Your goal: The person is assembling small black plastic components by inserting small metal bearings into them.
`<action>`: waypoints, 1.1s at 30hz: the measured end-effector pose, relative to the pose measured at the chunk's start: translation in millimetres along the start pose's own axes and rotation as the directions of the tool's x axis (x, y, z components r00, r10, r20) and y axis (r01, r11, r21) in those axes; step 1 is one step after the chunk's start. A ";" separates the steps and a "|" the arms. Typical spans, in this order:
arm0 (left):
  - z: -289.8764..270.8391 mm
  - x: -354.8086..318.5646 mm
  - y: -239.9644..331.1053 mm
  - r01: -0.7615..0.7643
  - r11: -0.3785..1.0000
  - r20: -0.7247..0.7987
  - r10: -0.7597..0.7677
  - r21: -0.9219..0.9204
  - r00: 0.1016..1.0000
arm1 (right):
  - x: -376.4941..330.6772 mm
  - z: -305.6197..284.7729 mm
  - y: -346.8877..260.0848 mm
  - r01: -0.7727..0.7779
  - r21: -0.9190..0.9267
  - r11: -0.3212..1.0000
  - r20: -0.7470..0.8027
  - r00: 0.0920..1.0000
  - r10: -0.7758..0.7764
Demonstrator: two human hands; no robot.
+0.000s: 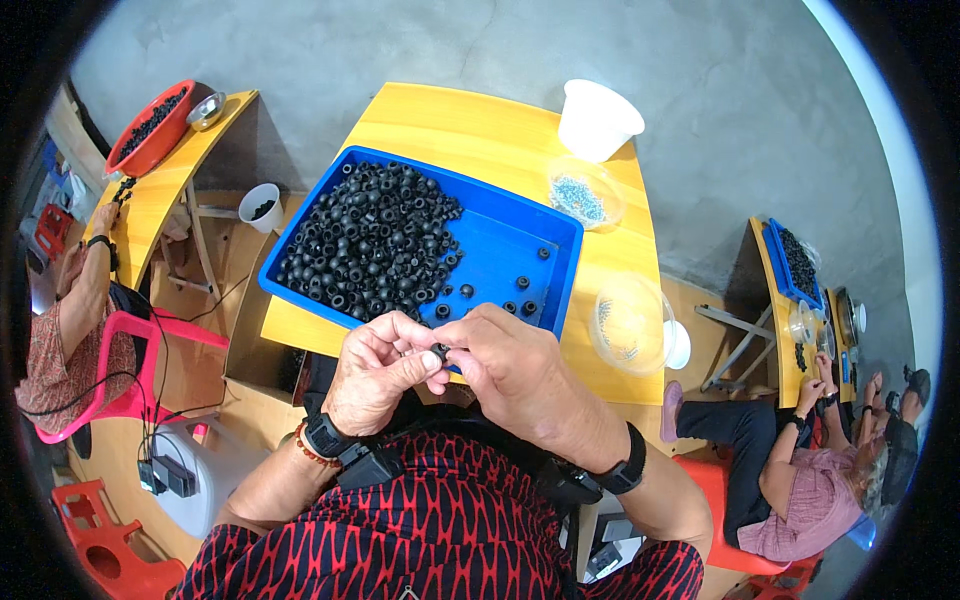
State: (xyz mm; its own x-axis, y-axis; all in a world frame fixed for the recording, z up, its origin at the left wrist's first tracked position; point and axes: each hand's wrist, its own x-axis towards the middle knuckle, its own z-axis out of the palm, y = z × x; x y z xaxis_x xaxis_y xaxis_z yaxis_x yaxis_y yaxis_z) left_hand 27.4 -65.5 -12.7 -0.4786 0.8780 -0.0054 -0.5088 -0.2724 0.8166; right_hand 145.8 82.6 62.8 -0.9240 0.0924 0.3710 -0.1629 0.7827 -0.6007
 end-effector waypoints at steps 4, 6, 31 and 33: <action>-0.3 0.4 -1.6 -0.008 1.000 0.019 0.008 0.015 1.000 | -2.6 -0.5 0.3 -0.048 0.076 0.996 -0.038 0.998 0.051; -1.0 1.1 -2.4 -0.008 1.000 0.017 0.008 0.014 1.000 | -4.2 -0.6 2.8 -0.066 0.104 0.992 -0.050 0.996 0.071; -19.3 9.8 9.3 -0.232 0.972 -0.249 0.219 -0.024 0.943 | 25.4 13.2 73.2 -0.097 -0.413 0.905 0.353 0.899 0.258; -19.1 10.3 9.8 -0.228 0.973 -0.245 0.213 -0.033 0.946 | 23.1 13.1 75.7 -0.109 -0.383 0.917 0.332 0.911 0.247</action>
State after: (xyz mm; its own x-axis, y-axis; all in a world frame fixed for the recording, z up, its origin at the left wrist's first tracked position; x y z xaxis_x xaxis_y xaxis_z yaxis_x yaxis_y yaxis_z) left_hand 3.9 -66.6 -15.8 -0.7364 0.6760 0.0276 -0.4096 -0.4780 0.7770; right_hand 107.6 135.9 16.6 -0.9963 0.0730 -0.0454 0.0837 0.9437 -0.3201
